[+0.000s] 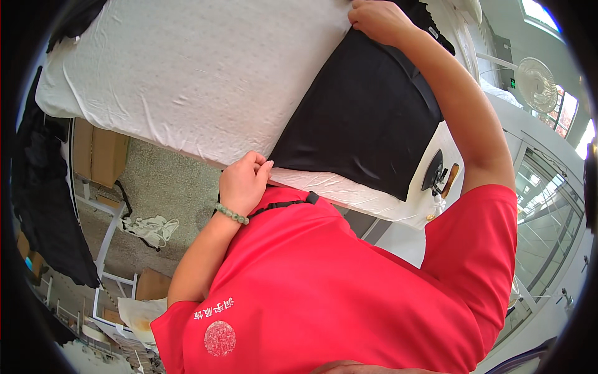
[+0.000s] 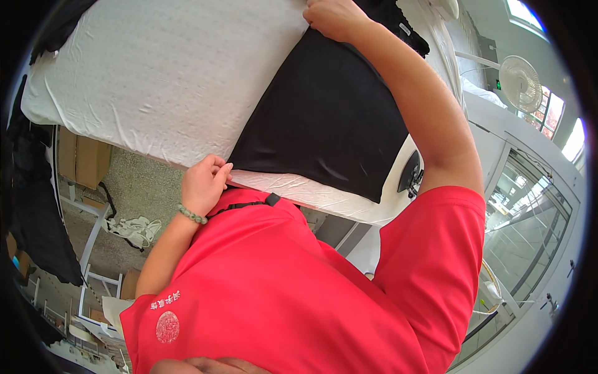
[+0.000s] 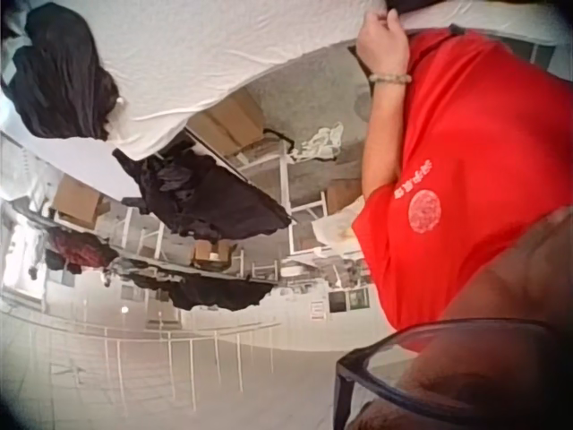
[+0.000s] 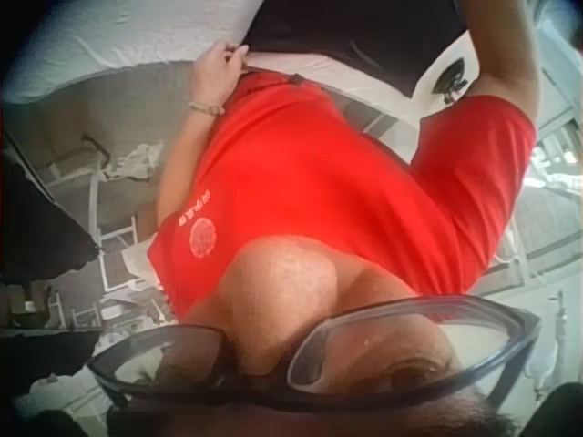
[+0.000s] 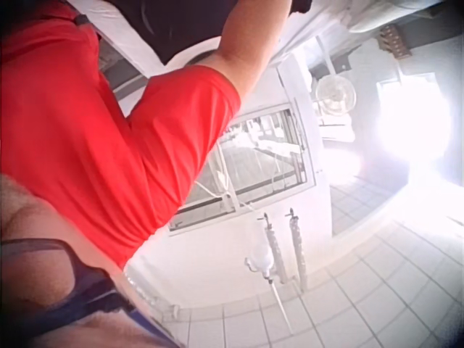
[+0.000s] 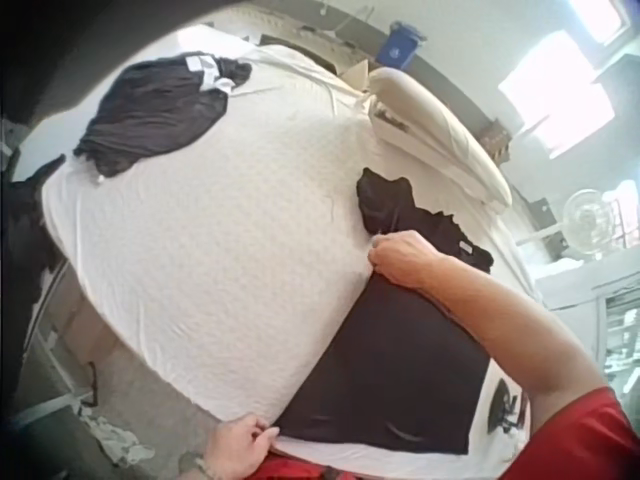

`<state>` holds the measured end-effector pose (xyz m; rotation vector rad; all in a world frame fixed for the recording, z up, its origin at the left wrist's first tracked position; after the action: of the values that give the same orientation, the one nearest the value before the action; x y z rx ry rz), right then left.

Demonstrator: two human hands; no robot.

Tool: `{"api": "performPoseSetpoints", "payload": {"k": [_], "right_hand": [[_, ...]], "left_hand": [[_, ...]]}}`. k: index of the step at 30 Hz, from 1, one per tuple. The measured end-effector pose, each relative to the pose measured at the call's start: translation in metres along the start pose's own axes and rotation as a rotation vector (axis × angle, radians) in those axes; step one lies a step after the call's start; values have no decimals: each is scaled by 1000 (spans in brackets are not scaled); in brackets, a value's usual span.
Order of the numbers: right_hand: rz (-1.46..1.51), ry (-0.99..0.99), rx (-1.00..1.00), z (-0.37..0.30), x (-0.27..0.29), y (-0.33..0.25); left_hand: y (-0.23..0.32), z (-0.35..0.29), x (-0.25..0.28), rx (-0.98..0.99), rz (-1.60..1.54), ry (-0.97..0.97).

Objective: Ironing and folding black garments on an industrial pressing table.

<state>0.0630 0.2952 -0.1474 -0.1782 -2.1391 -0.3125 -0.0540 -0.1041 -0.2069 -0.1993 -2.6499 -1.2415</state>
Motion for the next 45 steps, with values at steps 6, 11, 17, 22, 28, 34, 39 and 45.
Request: {"api": "performPoseSetpoints", "payload": {"k": [6, 11, 17, 22, 28, 34, 39, 45], "right_hand": [[93, 403, 116, 13, -14, 8], [-38, 248, -118, 31, -33, 6], [195, 688, -320, -53, -14, -20], [333, 657, -772, -229, -96, -28], [90, 133, -1638, -566, -323, -38], [159, 169, -1581, -630, -342, -65], [446, 64, -1573, -662, -342, -54], [1071, -80, -1519, -651, -330, -35]], "left_hand": [[2, 6, 0, 19, 10, 3], [14, 9, 0, 52, 154, -17], [37, 10, -1, 38, 296, 22], [45, 6, -8, 73, 350, 39], [49, -4, -25, 117, 327, 57], [52, -27, -47, 100, 375, 155], [43, -41, -66, 161, 294, 248], [15, -59, -76, -10, 309, 460]]}}
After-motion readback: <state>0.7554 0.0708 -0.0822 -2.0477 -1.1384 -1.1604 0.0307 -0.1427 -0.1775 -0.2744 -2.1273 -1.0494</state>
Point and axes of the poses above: each hand's wrist, its own z-axis towards the middle knuckle, its own x-axis out of the back of the hand, y = z × x, the point moved 3 cm from there along z, towards the middle knuckle, and after that the axes turned 4 degrees about -z, right-handed, at the moved point
